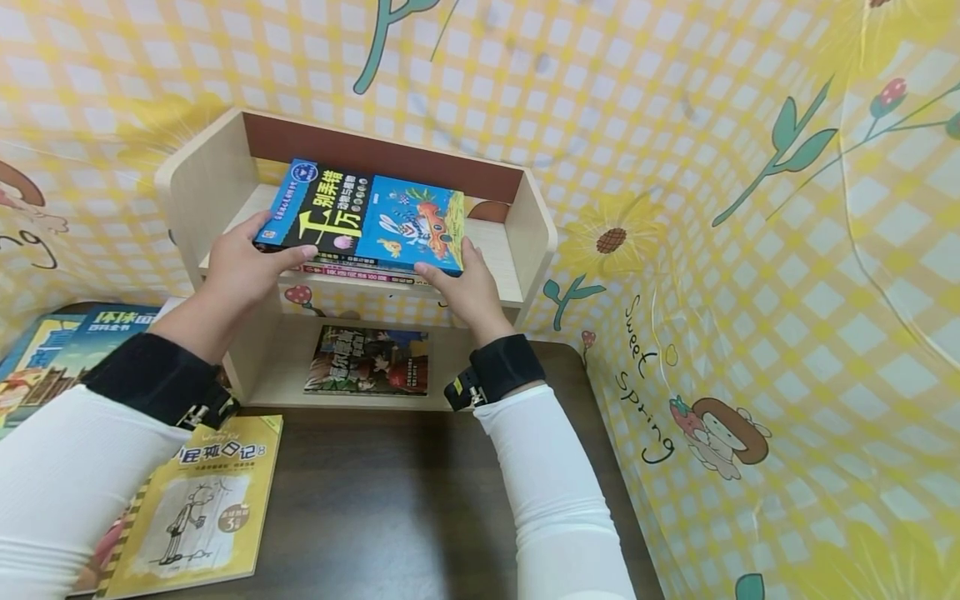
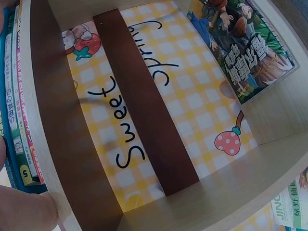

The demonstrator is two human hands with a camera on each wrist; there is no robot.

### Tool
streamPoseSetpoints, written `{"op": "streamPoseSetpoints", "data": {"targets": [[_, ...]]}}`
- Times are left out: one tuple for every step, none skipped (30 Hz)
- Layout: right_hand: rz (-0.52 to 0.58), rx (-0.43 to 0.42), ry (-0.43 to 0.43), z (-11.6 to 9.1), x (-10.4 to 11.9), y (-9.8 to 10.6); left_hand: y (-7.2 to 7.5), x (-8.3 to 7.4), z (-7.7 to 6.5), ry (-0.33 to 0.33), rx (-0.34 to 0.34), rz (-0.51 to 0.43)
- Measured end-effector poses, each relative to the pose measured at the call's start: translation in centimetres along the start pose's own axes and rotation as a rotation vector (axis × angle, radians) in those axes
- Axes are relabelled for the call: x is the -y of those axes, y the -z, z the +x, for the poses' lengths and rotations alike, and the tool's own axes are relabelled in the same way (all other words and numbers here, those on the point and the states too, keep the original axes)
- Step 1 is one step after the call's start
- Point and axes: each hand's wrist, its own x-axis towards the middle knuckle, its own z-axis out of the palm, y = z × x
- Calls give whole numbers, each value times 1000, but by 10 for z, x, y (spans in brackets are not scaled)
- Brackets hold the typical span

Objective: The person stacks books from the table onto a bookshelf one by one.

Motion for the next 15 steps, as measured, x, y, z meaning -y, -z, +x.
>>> {"op": "streamPoseSetpoints", "data": {"targets": [[1,-2,4,0,0,0,0,0,1,-4,2,-2],[1,-4,9,0,0,0,0,0,1,-7,2,-3],[0,-7,12,0,0,0,-1,0,2,-10,2,-2],[-3,-10,18,0,0,0,-1,0,2,-15,2,-3],[-6,-13,21,1,0,-1,-1,0,3,-20,2,0],[-8,-16,23,1,0,-1,-1,1,3,-24,2,0],[-9,-19,24,1,0,-1,-2,1,4,-28,1,4],[-10,-21,22,1,0,-2,-2,1,5,-35,-1,18],[-12,-26,19,2,0,-2,-2,2,5,-40,-1,34],[-15,-29,16,2,0,-3,-3,2,5,-49,-4,57],[-18,-33,12,3,-1,-3,-3,3,6,-55,-6,82],[-21,-37,8,3,-1,-4,-3,3,6,-61,-10,104],[-24,-41,4,3,-1,-4,-4,3,6,-67,-12,126],[-28,-45,1,3,-1,-4,-4,3,5,-69,-15,146],[-28,-48,0,3,-1,-5,-5,2,5,-74,-16,156]]}}
